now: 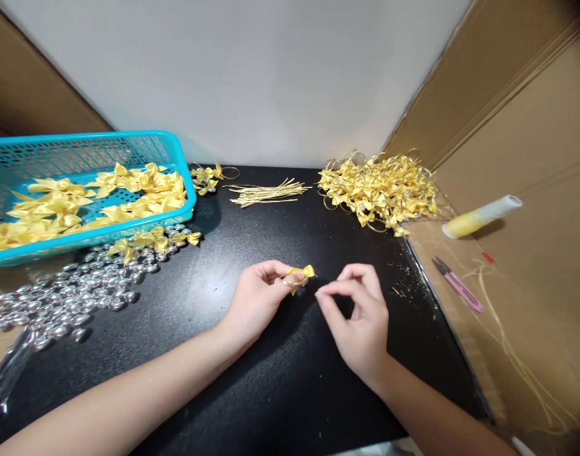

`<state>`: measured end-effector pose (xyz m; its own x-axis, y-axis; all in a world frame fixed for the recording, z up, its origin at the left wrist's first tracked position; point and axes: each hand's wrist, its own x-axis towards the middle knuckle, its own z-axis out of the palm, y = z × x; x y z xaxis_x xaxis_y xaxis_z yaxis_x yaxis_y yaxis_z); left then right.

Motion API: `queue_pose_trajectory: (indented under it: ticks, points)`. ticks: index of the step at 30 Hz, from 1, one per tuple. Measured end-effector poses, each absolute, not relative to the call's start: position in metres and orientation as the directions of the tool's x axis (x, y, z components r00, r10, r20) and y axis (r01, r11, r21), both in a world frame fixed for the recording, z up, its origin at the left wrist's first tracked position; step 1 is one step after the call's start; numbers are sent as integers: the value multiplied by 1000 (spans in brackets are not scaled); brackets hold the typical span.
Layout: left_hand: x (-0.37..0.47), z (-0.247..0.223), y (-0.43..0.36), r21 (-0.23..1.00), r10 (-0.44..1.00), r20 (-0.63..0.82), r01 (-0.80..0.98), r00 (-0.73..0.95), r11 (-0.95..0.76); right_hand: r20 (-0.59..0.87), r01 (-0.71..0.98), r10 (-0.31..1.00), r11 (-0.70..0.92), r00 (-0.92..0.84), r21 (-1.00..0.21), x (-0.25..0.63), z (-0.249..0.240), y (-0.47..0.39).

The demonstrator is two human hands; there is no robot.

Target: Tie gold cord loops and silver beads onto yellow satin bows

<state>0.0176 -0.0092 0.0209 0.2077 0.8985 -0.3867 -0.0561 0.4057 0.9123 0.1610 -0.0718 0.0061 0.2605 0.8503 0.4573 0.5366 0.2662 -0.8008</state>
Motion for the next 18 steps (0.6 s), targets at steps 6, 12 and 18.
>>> queue_pose_trajectory:
  ticks: [6, 12, 18]
  points:
    - [16, 16, -12, 970, 950, -239, 92, 199, 225, 544, 700, 825, 297, 155, -650, 156, 10, -74]
    - [18, 20, -15, 974, 954, -213, 128, 210, 190, 539, 765, 822, 225, 184, -603, 160, 7, -67]
    - [19, 27, -15, 978, 948, -207, 90, 242, 190, 595, 858, 795, 219, 120, -464, 161, 4, -65]
